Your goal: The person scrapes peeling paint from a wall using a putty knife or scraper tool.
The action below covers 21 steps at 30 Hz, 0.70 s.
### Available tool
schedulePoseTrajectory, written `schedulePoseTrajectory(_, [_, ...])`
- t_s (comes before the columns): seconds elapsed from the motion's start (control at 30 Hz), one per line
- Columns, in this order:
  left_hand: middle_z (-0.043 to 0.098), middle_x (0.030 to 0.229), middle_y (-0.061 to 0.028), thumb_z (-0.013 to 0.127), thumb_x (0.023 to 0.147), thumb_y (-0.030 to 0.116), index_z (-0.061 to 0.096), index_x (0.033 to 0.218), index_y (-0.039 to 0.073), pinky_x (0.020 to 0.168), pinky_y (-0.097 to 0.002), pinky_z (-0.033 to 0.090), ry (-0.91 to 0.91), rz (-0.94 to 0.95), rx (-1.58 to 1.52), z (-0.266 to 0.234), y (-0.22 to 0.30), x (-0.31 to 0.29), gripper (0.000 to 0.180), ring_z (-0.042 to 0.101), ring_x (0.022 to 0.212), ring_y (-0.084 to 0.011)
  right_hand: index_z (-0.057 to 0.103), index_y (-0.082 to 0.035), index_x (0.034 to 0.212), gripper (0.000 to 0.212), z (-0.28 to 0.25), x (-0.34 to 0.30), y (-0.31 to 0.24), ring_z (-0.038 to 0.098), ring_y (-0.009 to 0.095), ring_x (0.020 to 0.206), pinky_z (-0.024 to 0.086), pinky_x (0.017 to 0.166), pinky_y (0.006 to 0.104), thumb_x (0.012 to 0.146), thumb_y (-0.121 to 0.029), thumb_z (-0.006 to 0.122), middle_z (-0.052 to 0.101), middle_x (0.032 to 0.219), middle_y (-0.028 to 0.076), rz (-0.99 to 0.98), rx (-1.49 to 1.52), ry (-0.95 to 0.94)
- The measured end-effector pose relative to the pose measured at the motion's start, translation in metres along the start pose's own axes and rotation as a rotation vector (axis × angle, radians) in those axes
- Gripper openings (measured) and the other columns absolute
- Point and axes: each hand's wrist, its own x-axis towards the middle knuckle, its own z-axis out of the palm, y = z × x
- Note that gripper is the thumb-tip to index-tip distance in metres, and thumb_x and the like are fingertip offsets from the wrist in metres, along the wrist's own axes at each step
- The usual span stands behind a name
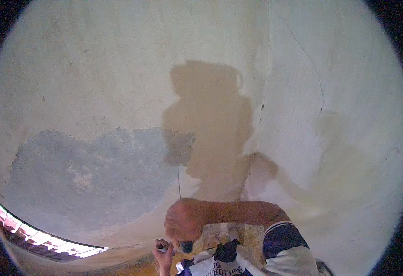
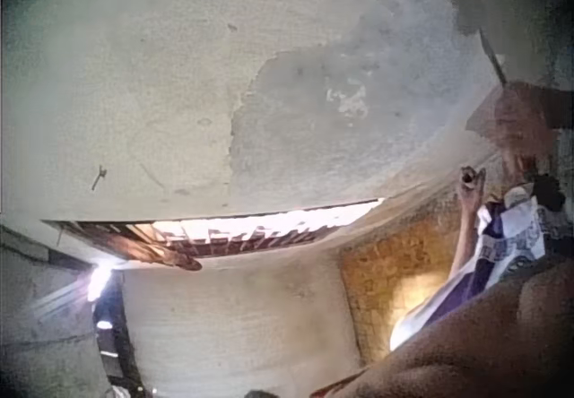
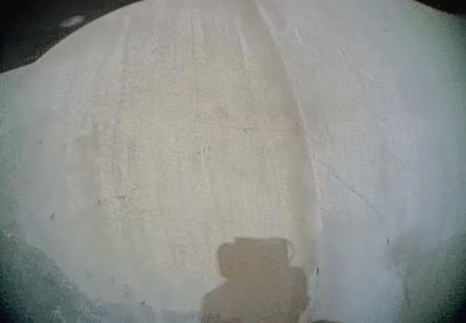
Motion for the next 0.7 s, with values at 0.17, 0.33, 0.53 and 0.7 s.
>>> schedulePoseTrajectory(0.17, [0.045,0.064,-0.0003,0.071,0.071,-0.005,0.039,0.071,0.008,0.05,-0.0213,0.036,-0.02,0.022,0.018,0.0,-0.014,-0.004,0.035,0.042,0.056,-0.0064,0.053,-0.013,0.069,0.02,0.014,-0.028,0.035,0.055,0.022,0.053,0.044,0.046,0.0358,0.061,-0.028,0.063,0.051,0.061,0.0,0.342,-0.003,0.131])
schedulePoseTrajectory(0.33, [0.046,0.064,0.0,0.071,0.071,-0.004,0.04,0.072,0.009,0.049,-0.0215,0.035,-0.003,-0.039,-0.009,-0.002,-0.016,-0.005,0.035,0.04,0.054,-0.0061,0.048,-0.011,0.065,0.023,0.016,-0.024,0.021,0.052,0.022,0.051,0.04,0.041,0.0347,0.055,-0.022,0.066,0.048,0.059,0.004,0.217,0.018,0.368])
schedulePoseTrajectory(0.53, [0.045,0.063,0.0014,0.073,0.07,-0.003,0.042,0.069,0.008,0.052,-0.0225,0.033,0.015,0.006,0.125,-0.002,-0.01,-0.003,0.033,0.038,0.057,-0.0064,0.043,-0.008,0.059,0.025,0.032,-0.026,0.014,0.048,0.025,0.047,0.037,0.041,0.0368,0.064,-0.017,0.066,0.044,0.057,0.006,0.18,0.045,0.291])
schedulePoseTrajectory(0.7, [0.046,0.064,0.0014,0.074,0.07,-0.002,0.043,0.069,0.007,0.052,-0.0216,0.033,0.003,-0.054,0.033,-0.002,-0.018,-0.003,0.032,0.04,0.059,-0.0055,0.047,-0.013,0.06,0.021,0.025,-0.018,0.021,0.052,0.026,0.056,0.038,0.046,0.0418,0.069,-0.022,0.064,0.047,0.059,0.004,0.299,0.044,0.39])
